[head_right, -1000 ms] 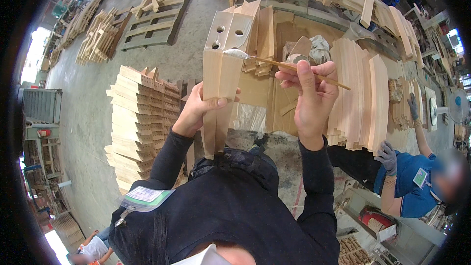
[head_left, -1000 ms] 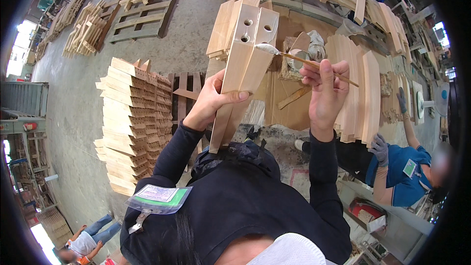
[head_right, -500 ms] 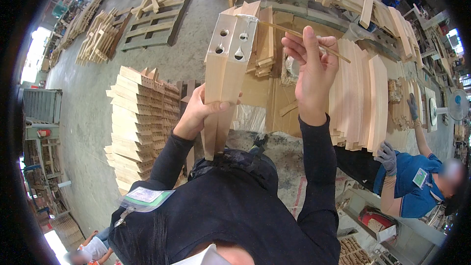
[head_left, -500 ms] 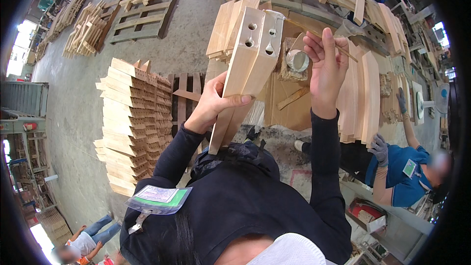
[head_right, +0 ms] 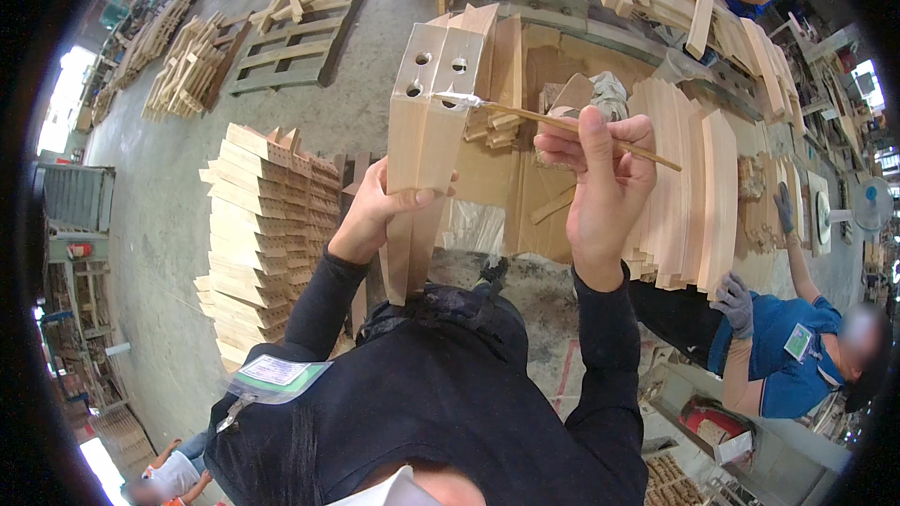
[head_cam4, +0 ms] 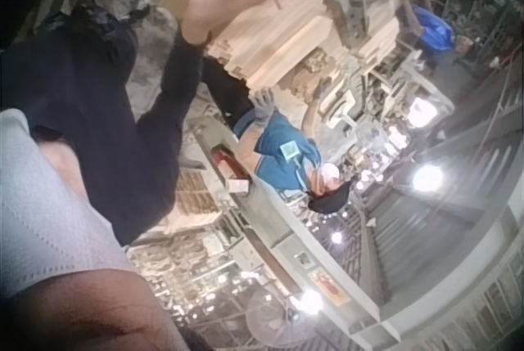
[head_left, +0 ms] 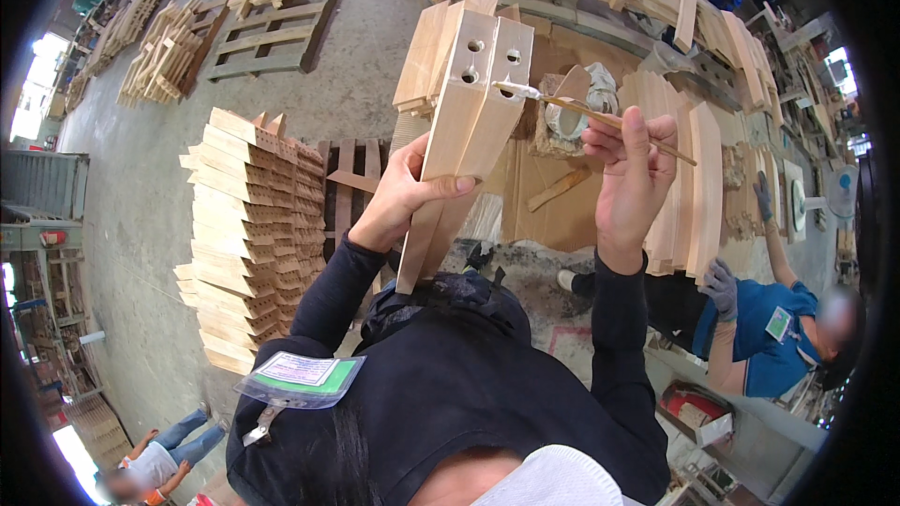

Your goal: The person picks up wooden pieces with pre-drilled holes from a stack and applies glue into the holes using a small brush. They handle the pieces one at a time, dip the brush into a container, and apply the adhesive before placing the pieces back on the table.

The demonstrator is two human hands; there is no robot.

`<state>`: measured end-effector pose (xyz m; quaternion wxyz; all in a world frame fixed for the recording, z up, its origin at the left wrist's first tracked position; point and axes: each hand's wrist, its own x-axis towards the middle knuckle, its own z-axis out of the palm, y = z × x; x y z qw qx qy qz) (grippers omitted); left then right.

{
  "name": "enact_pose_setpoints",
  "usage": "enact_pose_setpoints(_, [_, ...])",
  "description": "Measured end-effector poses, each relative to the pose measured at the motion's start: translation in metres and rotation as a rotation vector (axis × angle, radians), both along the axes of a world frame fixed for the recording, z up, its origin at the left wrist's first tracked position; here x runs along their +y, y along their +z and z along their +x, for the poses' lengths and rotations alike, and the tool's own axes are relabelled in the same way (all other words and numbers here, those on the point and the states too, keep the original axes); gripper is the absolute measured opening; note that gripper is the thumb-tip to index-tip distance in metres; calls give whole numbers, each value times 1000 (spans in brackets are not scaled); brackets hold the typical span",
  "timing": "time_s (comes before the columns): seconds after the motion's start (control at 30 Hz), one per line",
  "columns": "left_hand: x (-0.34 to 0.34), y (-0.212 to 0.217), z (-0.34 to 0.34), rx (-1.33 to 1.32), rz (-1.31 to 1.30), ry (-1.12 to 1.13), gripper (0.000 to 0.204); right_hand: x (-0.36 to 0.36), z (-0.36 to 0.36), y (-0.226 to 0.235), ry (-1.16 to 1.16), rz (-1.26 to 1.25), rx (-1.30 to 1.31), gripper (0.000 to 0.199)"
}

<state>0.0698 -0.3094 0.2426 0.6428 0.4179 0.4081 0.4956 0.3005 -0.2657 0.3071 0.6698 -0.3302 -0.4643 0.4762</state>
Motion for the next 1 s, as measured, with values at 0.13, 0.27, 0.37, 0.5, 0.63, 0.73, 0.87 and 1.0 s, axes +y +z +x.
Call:
enact_pose_setpoints(0.13, [-1, 3, 1, 18, 1, -10, 69, 2, -3, -7, -10, -30, 31, 21])
enact_pose_setpoints(0.27, [-2, 1, 2, 5, -3, -18, 71, 22, -4, -7, -56, -55, 112, 20])
enact_pose_setpoints(0.37, [-3, 1, 4, -14, -8, -21, 72, 39, -4, -6, -46, -59, 132, 18])
enact_pose_setpoints(0.5, [-2, 1, 3, -2, -6, -28, 72, 61, -1, -7, -18, -79, 137, 17])
enact_pose_setpoints(0.63, [-1, -1, 1, -9, 10, -48, 69, 73, 15, 0, 10, -60, 104, 15])
enact_pose_setpoints(0.73, [-1, 1, 0, -60, -43, -19, 69, 56, 20, 33, 22, 118, -73, 13])
enact_pose_setpoints(0.87, [2, -2, -1, -58, -39, 0, 70, 28, 24, 76, 79, 394, -498, 11])
enact_pose_setpoints(1.0, [3, 1, 2, -31, -38, -7, 70, 26, 7, 93, 134, 506, -737, 9])
